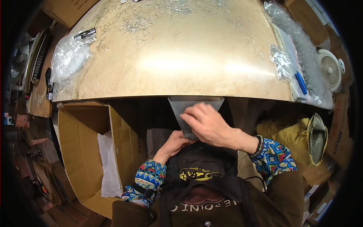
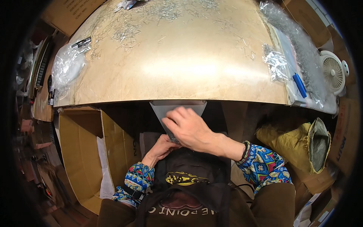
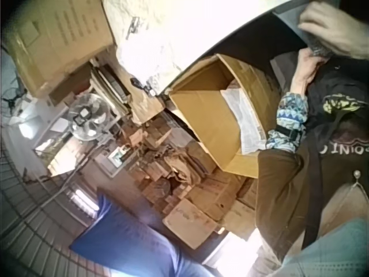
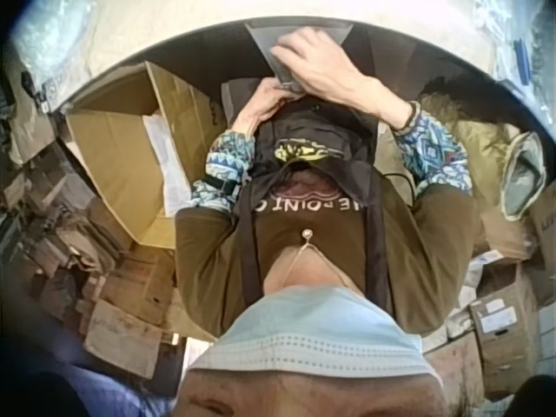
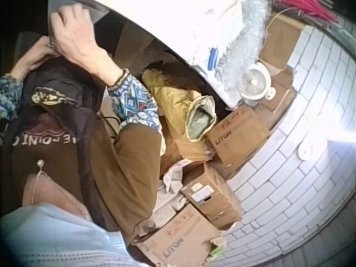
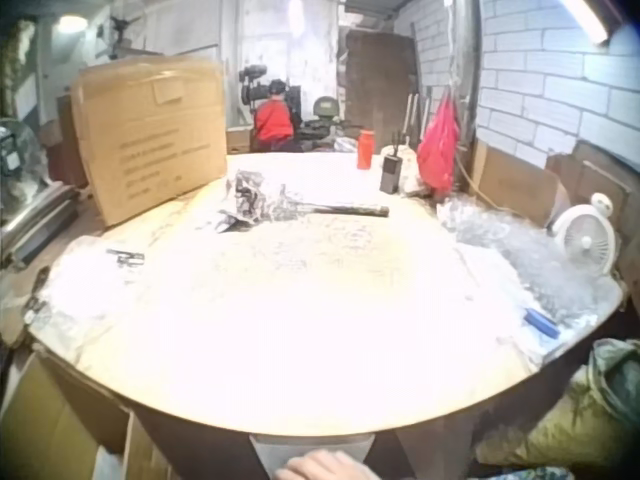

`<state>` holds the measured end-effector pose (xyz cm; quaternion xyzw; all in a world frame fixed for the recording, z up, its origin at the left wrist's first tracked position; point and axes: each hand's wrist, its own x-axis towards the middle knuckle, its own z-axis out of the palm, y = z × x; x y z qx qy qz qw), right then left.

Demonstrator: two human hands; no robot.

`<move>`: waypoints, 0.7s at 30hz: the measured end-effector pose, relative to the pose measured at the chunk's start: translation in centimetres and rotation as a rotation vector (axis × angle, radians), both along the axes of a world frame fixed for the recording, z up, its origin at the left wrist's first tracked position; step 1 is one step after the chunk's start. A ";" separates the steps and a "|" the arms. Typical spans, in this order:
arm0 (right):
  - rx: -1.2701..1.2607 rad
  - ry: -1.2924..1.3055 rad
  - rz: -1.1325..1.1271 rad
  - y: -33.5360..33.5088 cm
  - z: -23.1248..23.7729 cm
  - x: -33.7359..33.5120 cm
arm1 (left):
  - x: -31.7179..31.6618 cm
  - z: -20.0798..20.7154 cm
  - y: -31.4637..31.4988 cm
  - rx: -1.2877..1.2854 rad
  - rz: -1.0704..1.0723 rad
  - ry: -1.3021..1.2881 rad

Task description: Sort and bag small metal pins or clips from a workstation surface.

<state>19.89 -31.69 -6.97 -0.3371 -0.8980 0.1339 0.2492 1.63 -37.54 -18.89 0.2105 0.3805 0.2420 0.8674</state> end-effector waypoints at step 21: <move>-0.414 -0.041 -0.070 0.7 3.9 1.6 | -0.5 9.6 4.1 0.140 -0.062 0.001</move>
